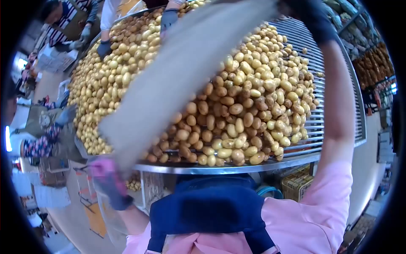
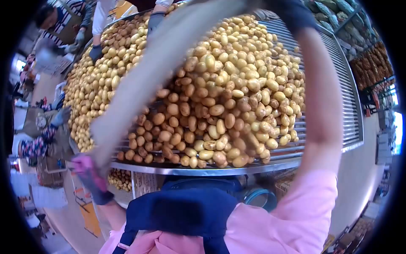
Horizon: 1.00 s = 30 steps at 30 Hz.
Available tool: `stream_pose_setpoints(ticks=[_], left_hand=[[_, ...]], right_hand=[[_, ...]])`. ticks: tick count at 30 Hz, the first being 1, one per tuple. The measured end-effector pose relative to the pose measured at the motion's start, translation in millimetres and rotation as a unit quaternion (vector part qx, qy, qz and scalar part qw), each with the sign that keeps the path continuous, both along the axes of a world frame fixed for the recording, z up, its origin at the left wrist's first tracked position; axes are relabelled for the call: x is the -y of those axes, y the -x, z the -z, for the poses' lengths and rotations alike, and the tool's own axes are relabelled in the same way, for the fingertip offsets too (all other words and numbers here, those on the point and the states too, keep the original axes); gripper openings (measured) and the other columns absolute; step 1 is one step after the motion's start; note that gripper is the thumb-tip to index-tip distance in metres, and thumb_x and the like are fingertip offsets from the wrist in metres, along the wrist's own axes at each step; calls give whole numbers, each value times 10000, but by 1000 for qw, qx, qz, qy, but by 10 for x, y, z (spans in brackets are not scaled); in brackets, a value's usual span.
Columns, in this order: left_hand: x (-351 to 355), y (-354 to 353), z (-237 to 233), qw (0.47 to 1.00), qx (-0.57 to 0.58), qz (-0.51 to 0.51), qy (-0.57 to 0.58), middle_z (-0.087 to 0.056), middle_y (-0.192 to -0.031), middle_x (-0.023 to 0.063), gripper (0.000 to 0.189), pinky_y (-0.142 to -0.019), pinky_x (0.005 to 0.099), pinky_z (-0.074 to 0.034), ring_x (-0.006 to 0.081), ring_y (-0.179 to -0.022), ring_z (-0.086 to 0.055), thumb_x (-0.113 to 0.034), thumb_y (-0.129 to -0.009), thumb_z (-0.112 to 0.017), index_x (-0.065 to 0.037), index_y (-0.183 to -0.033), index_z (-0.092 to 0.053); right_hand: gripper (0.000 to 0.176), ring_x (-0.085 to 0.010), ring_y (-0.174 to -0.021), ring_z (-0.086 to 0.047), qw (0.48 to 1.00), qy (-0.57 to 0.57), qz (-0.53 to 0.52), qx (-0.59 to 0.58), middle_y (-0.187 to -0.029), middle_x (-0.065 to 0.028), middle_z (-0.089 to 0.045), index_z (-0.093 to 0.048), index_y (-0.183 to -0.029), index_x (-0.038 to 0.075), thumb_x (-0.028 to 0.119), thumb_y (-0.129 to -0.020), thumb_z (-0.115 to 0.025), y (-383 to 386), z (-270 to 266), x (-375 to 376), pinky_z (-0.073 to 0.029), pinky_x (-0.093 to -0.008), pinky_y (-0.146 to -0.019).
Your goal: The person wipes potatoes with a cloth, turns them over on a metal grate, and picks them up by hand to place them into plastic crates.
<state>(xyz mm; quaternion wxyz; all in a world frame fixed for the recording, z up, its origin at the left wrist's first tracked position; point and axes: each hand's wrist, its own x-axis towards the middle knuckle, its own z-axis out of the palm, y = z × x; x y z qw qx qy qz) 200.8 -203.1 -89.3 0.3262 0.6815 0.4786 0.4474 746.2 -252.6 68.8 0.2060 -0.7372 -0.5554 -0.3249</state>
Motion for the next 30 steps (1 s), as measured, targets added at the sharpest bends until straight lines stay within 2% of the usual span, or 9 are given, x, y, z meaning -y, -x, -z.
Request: stream_pose_setpoints(ticks=[1,3,6,8,15,25,27,29,30], left_hand=[[317,-159,43,994,-49,22,94,-531,-923,44,305,-771,272,-420,118,-820,-482,-297,-895,-552,-17,-1013,-545],[663,-675,47,920,-22,207,332,-593,-986,39,390,-746,257,-449,123,-820,-538,-244,-882,-583,-22,-1197,-525],[925,-911,851,950,-163,250,88,-581,-1115,112,608,-833,369,-447,200,-985,-550,-453,-867,-570,-59,-1310,-434],[1034,-1135,1024,931,-309,196,18,-492,-1232,149,666,-875,479,-398,273,-1100,-473,-502,-840,-568,-98,-1344,-409],[990,-1576,1496,852,-511,107,-34,-140,-1479,228,675,-946,755,-69,530,-1298,-152,-635,-781,-519,-344,-1378,-395],[-383,-1841,1850,810,-583,11,54,-119,-1527,82,731,-946,758,58,510,-1348,33,-548,-804,-568,-155,-1392,-383],[-894,-1723,2320,673,-723,-103,-117,-95,-1529,100,829,-988,726,55,501,-1349,31,-503,-808,-579,-77,-1435,-243],[-1320,-1602,2678,957,-220,-182,54,-53,-1529,145,892,-1013,702,57,516,-1341,68,-507,-786,-579,-72,-1451,-174],[-1436,-1591,2540,944,-308,-114,-21,-40,-1523,174,865,-1009,707,59,521,-1338,82,-502,-775,-577,-99,-1447,-213]], right_hand=[[396,-363,-1022,-584,987,49,52,-144,-1079,-190,-611,-527,-1164,108,168,-780,-606,174,-51,427,-472,-404,-836],[221,-290,-839,-611,991,133,-22,22,-942,-147,-641,-588,-1086,23,108,-886,-546,-822,551,1268,-481,-366,-745],[767,-407,-1256,-373,875,420,207,-120,-1403,-188,-375,-356,-1398,141,245,-734,-725,-338,1108,2301,-313,-500,-1019],[809,-405,-1318,-268,890,372,183,-192,-1407,-194,-345,-301,-1424,217,383,-741,-701,-68,1603,2361,-166,-639,-1033],[757,-526,-1340,-85,936,291,72,-185,-1471,-216,-226,-386,-1387,226,464,-723,-663,895,2442,1200,-58,-650,-1057],[582,-494,-1357,-98,882,442,-98,-135,-1437,-237,-275,-536,-1255,281,434,-707,-657,1083,2655,-354,-20,-774,-949],[506,-497,-1350,-120,893,412,-141,-115,-1418,-232,-306,-580,-1172,299,449,-695,-653,1043,2862,-740,-7,-782,-943],[512,-489,-1347,-141,892,426,-131,-79,-1430,-240,-285,-572,-1183,320,523,-715,-607,1096,2873,-1183,-11,-783,-943],[514,-491,-1341,-156,915,342,-203,-65,-1426,-249,-281,-571,-1184,324,522,-712,-609,982,3183,-1429,-33,-787,-938]])
